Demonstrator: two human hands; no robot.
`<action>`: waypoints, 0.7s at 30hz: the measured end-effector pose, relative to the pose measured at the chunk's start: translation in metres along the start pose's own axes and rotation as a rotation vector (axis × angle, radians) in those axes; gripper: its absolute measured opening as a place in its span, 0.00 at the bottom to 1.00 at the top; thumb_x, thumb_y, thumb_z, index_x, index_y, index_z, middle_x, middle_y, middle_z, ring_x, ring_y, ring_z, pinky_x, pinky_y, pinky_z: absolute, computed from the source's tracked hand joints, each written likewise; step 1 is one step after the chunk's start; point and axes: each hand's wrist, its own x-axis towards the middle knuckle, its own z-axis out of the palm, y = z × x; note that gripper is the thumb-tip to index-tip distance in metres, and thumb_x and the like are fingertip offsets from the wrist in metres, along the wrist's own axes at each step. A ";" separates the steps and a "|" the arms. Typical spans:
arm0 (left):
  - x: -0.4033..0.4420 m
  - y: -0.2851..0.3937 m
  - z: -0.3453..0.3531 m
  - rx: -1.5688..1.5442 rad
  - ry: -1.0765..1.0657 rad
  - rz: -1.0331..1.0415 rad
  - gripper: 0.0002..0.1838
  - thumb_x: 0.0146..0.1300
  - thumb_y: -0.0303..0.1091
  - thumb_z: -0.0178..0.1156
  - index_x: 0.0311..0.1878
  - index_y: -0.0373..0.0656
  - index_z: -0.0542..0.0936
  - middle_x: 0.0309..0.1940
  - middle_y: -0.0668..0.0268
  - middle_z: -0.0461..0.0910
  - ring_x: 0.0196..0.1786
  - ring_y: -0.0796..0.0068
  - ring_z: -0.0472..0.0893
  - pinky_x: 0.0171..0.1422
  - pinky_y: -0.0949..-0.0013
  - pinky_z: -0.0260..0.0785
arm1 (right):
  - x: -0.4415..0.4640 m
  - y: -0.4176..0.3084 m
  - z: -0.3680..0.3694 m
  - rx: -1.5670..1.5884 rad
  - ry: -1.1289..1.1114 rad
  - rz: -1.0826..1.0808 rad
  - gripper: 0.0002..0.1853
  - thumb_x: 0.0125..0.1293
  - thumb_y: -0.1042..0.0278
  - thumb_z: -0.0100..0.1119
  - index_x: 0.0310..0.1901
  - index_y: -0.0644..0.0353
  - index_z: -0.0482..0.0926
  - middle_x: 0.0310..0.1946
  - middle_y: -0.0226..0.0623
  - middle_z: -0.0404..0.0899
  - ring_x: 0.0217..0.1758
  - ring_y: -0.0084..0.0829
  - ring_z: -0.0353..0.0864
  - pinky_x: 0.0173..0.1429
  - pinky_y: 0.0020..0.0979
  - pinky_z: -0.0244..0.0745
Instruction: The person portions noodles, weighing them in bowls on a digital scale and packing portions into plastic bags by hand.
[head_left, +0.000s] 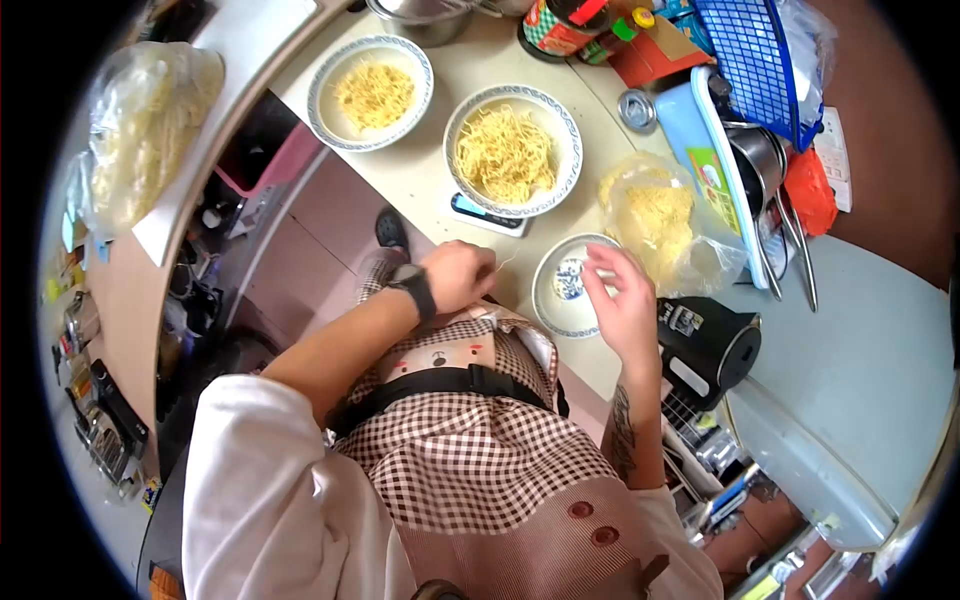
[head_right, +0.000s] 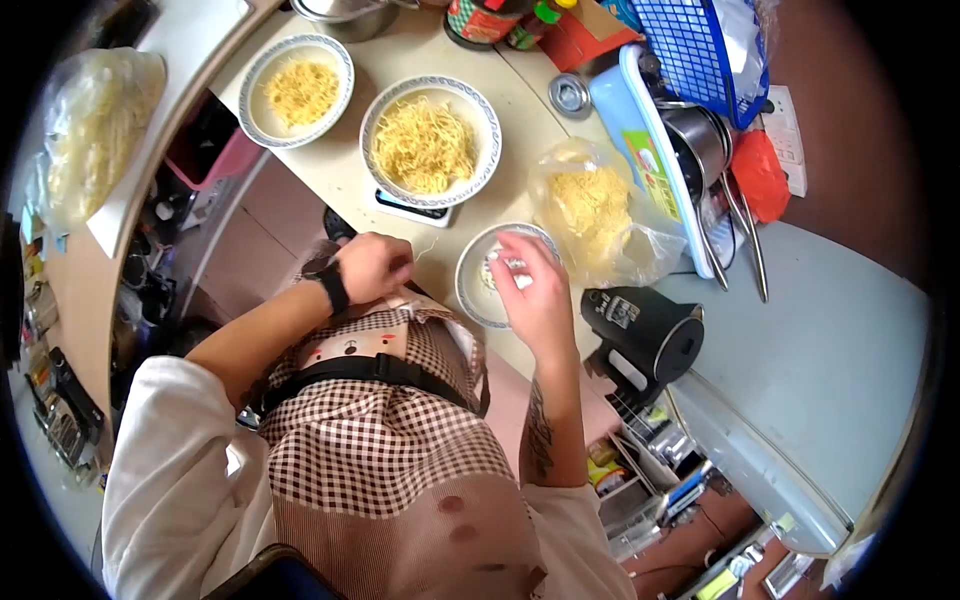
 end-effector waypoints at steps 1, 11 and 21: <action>-0.001 0.011 -0.022 -0.086 0.116 -0.021 0.08 0.62 0.34 0.62 0.36 0.40 0.84 0.25 0.53 0.82 0.28 0.56 0.82 0.37 0.59 0.75 | -0.007 0.005 -0.001 0.018 0.002 0.021 0.15 0.66 0.75 0.62 0.54 0.66 0.80 0.45 0.42 0.82 0.44 0.31 0.85 0.44 0.30 0.81; 0.077 0.030 -0.085 0.058 0.382 -0.175 0.18 0.67 0.42 0.63 0.47 0.35 0.85 0.27 0.50 0.85 0.30 0.59 0.86 0.39 0.62 0.78 | -0.007 -0.002 -0.035 0.031 0.028 -0.065 0.13 0.65 0.75 0.64 0.50 0.67 0.81 0.42 0.42 0.84 0.42 0.29 0.85 0.46 0.30 0.81; 0.053 0.074 -0.043 -0.069 0.257 0.078 0.08 0.66 0.36 0.62 0.38 0.43 0.86 0.27 0.57 0.84 0.28 0.57 0.83 0.37 0.61 0.77 | 0.212 -0.017 -0.251 -0.624 0.877 -0.306 0.14 0.63 0.66 0.64 0.48 0.65 0.82 0.42 0.44 0.82 0.47 0.41 0.81 0.57 0.38 0.74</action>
